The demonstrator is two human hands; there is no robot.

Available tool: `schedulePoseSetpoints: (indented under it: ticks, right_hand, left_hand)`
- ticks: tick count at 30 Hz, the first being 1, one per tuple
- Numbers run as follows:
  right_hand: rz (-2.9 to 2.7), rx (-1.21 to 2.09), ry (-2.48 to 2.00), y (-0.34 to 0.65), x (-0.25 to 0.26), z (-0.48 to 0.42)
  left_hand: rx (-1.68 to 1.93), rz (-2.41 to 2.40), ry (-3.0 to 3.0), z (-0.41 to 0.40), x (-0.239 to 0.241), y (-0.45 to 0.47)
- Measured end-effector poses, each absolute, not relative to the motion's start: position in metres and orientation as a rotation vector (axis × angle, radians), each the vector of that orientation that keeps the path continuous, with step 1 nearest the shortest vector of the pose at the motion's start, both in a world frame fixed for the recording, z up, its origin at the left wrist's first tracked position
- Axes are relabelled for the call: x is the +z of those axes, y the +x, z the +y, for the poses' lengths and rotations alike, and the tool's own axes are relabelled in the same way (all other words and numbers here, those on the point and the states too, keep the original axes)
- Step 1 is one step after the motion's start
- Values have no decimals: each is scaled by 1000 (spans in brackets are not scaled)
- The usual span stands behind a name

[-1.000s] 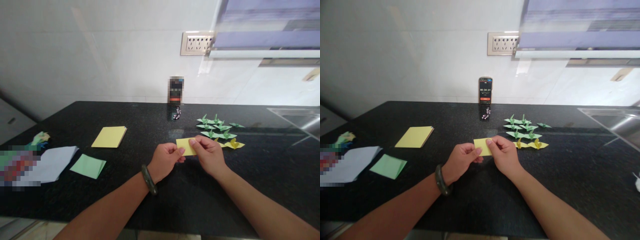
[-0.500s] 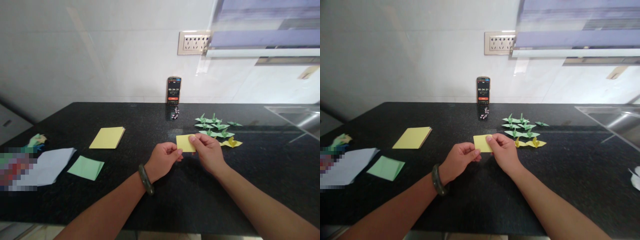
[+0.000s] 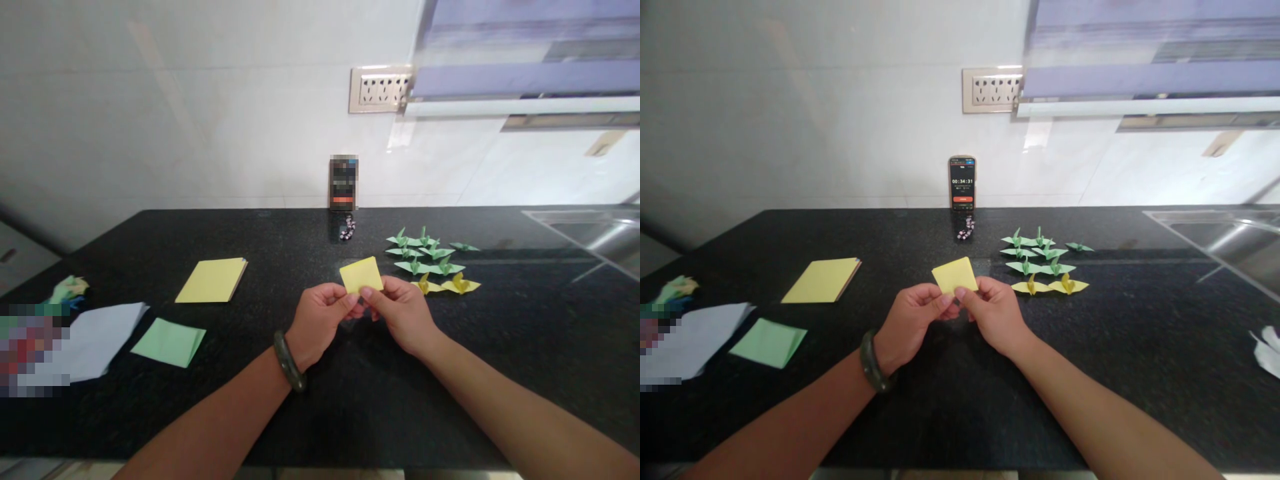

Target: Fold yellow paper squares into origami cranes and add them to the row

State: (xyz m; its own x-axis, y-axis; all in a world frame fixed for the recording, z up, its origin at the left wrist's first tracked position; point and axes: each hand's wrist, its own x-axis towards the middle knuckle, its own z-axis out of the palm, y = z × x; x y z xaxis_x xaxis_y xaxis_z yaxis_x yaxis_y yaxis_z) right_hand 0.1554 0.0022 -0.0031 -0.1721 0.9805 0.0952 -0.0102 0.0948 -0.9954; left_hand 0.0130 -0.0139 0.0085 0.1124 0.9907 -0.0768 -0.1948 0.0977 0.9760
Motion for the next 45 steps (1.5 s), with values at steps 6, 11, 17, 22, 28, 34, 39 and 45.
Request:
schedulePoseSetpoints:
  ticks: [6, 11, 17, 22, 28, 34, 39, 45]
  right_hand:
    - [-1248, 1254, -974, 158, -4, 7]
    - [-1210, 1311, -926, 162, 1, 10]
    - [-1369, 1304, -1011, 160, 3, 3]
    - [-1224, 1401, -1006, 161, -4, 7]
    - [-1255, 1397, -994, 160, 0, 8]
    - [-1261, 1301, -1037, 160, 4, 10]
    - [-1364, 1202, -1086, 162, 2, 12]
    - [-1532, 926, -1122, 162, 1, 6]
  left_hand:
    - [1166, 1050, 1029, -13, 11, 12]
    - [1054, 1081, 1146, -15, 9, 13]
    - [1035, 1020, 1236, -16, 6, 14]
    - [1016, 1089, 1208, -16, 10, 14]
    - [1165, 1081, 982, -12, 7, 12]
    - [1150, 1050, 972, -12, 6, 13]
    - [1112, 963, 1023, -13, 7, 13]
    - [1248, 1044, 913, -8, 4, 9]
